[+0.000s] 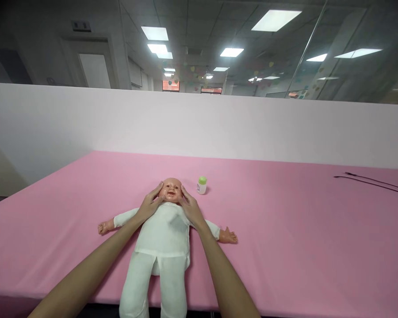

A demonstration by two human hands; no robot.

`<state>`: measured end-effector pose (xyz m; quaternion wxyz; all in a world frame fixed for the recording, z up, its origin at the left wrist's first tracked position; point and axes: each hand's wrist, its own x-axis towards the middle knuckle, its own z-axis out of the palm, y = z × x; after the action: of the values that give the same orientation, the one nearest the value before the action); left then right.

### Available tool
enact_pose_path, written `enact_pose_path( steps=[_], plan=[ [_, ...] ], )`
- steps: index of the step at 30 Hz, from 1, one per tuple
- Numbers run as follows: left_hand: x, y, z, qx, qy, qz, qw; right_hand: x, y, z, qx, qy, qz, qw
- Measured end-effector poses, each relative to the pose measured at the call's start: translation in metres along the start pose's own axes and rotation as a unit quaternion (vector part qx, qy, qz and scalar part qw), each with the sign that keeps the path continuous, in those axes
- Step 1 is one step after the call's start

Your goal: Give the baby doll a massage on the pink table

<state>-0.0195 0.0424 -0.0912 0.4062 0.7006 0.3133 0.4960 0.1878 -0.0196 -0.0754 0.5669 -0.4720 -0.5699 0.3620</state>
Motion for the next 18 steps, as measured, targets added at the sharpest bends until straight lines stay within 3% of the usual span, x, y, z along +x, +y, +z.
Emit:
enact_pose_path(
  steps=[3,7,10,15,18],
  plan=[
    [-0.003,0.006,0.000,0.060,-0.011,0.012,0.998,-0.002,-0.006,0.004,-0.036,0.023,-0.010,0.999],
    [-0.028,0.012,-0.009,0.168,0.009,-0.039,0.985,-0.023,-0.018,0.010,-0.170,0.034,0.027,0.984],
    [-0.059,0.010,-0.032,0.290,-0.003,-0.074,0.954,-0.048,-0.024,-0.001,-0.337,-0.014,0.038,0.941],
    [-0.102,0.014,-0.076,0.481,0.015,-0.086,0.872,-0.079,-0.018,-0.050,-0.553,-0.072,0.038,0.829],
    [-0.104,0.029,-0.075,0.545,0.029,-0.096,0.833,-0.084,-0.019,-0.062,-0.587,-0.045,0.057,0.806]
  ],
)
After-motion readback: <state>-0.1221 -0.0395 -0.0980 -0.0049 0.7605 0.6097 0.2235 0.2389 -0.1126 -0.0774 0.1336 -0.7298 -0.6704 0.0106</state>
